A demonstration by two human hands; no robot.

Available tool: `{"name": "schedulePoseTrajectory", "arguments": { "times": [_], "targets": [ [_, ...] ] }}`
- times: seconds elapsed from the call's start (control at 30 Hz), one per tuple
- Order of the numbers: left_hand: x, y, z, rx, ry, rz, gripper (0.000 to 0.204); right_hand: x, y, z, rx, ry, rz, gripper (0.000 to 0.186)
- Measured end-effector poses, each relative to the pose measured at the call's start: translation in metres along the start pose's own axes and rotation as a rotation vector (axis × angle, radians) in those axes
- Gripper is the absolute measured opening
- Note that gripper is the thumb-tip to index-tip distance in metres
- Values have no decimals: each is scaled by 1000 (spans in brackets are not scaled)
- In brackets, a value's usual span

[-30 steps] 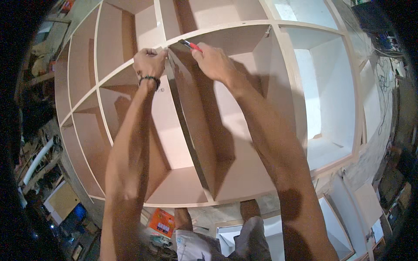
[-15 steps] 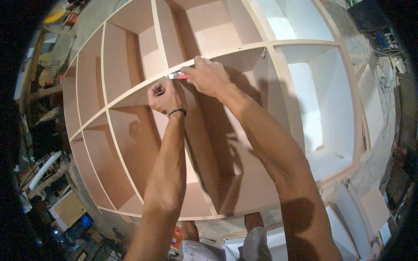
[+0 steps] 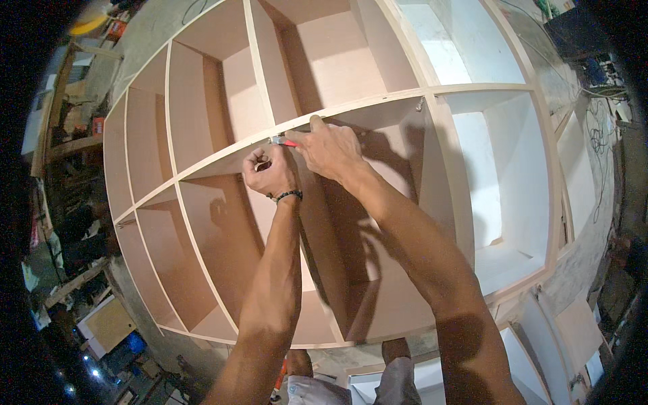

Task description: The person trims the edges of a wooden shelving unit using a utility knife and then sands the surfaces and edges with a sanding block.

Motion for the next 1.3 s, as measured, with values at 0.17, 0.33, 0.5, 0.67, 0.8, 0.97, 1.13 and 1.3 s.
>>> {"name": "schedulePoseTrajectory", "arguments": {
  "times": [0.17, 0.33, 0.5, 0.67, 0.8, 0.97, 1.13, 1.3],
  "targets": [
    [-4, -1, -8, 20, -16, -21, 30, 1, -5, -11, -55, 60, 4, 36],
    [-4, 1, -14, 23, -10, -20, 29, -3, 6, -5, -56, 20, 34, 37],
    [-1, 2, -12, 23, -14, -15, 29, -2, 8, -8, -61, 43, 41, 36],
    [-1, 1, -11, -1, -8, -24, 30, 0, 7, -13, -61, 67, 48, 38],
    [-3, 3, -11, 17, -3, -4, 30, 0, 17, -13, -74, 43, 141, 37],
    [-2, 3, -7, 50, -49, 1, 28, 2, 36, -10, -10, 34, 268, 46],
    [-2, 2, -6, 39, -68, 1, 28, 4, 42, -12, 36, 29, 316, 52],
    [-3, 3, -8, 34, -46, -4, 28, 6, 44, -15, 80, 26, 330, 53]
  ]
}}
Point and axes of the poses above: each hand's wrist, its own x-axis away from the middle knuckle, its own y-axis out of the palm, z = x × y, the point moved 1 cm from there along -x, towards the middle knuckle, and after that the axes turned 13 degrees about -z, right-handed, at the moved point
